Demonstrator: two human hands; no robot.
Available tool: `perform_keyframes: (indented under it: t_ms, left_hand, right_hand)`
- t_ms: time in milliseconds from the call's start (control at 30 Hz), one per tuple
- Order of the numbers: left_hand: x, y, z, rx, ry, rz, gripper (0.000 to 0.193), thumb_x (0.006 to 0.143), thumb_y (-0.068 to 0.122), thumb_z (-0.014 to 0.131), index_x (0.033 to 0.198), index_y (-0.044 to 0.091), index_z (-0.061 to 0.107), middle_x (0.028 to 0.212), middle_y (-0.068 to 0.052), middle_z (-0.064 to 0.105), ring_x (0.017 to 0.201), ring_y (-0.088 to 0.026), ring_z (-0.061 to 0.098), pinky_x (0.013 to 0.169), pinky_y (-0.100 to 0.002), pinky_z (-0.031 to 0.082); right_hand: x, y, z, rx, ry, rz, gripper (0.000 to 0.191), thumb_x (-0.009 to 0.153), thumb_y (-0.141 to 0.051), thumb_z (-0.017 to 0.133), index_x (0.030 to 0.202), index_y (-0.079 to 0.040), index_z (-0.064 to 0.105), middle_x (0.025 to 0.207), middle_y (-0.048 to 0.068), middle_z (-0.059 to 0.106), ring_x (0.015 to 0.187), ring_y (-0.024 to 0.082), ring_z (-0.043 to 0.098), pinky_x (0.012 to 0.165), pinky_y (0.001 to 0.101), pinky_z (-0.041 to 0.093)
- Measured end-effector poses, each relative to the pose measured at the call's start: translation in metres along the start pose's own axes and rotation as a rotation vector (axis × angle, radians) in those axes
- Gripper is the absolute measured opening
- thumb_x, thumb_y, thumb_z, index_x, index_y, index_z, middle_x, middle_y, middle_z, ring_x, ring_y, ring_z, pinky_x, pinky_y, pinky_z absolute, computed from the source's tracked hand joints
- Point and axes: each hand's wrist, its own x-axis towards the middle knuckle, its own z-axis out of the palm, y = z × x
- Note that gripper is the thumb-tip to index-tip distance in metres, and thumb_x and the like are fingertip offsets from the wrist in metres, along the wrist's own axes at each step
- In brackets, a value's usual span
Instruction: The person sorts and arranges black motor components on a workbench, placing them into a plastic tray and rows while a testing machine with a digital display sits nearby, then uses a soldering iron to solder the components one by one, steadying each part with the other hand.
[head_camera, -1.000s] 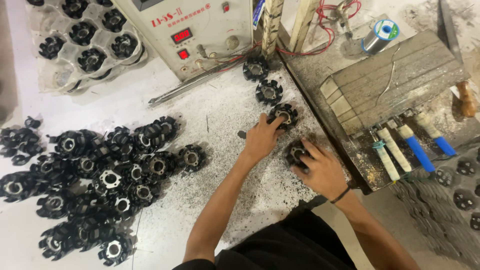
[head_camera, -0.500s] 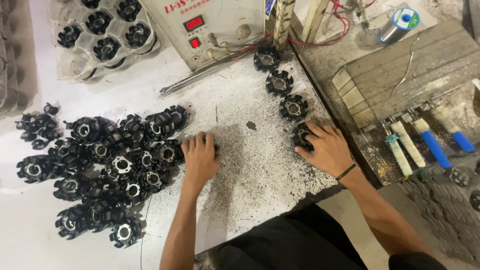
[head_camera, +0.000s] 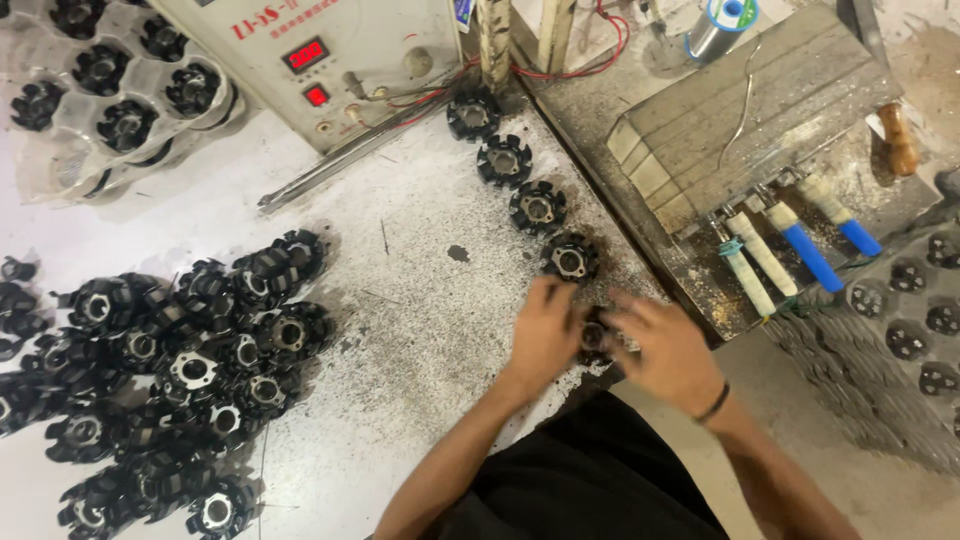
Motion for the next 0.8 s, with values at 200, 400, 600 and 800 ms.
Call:
perform_keyframes:
  t_ms: [200, 400, 600, 800]
  left_hand:
    - [0.037, -0.023, -0.026, 0.146, -0.273, -0.051, 0.041, 0.094, 0.03, 0.07, 0.132, 0.018, 0.061, 0.116, -0.028, 0.056, 0.076, -0.047, 0.068, 0.063, -0.052, 0.057]
    - [0.05, -0.015, -0.023, 0.278, -0.408, -0.06, 0.033, 0.098, 0.037, 0.068, 0.127, 0.024, 0.061, 0.114, -0.022, 0.057, 0.07, -0.04, 0.071, 0.056, -0.048, 0.057]
    - [0.029, -0.034, -0.047, 0.126, -0.15, -0.013, 0.055, 0.094, 0.031, 0.071, 0.144, 0.014, 0.056, 0.116, -0.019, 0.061, 0.08, -0.04, 0.068, 0.064, -0.05, 0.055]
    - [-0.031, -0.093, -0.166, 0.711, 0.481, -0.218, 0.052, 0.094, 0.033, 0.079, 0.132, 0.003, 0.06, 0.126, -0.018, 0.061, 0.117, -0.038, 0.056, 0.103, -0.055, 0.043]
  right_hand:
    - [-0.017, -0.021, 0.013, -0.033, 0.125, 0.038, 0.048, 0.071, -0.039, 0.084, 0.109, -0.012, 0.074, 0.148, 0.011, 0.052, 0.123, 0.034, 0.057, 0.101, 0.048, 0.048]
    - [-0.012, 0.001, 0.012, -0.085, 0.135, 0.037, 0.043, 0.07, -0.037, 0.084, 0.1, -0.008, 0.075, 0.146, 0.01, 0.055, 0.13, 0.033, 0.055, 0.102, 0.0495, 0.046]
    - [-0.003, 0.002, 0.022, -0.209, 0.171, -0.034, 0.037, 0.072, -0.032, 0.083, 0.096, -0.005, 0.076, 0.147, 0.012, 0.059, 0.129, 0.033, 0.059, 0.104, 0.0443, 0.05]
    - [0.001, -0.004, 0.024, -0.192, 0.249, -0.053, 0.041, 0.077, -0.042, 0.085, 0.096, -0.006, 0.078, 0.143, 0.013, 0.062, 0.121, 0.035, 0.06, 0.102, 0.0448, 0.05]
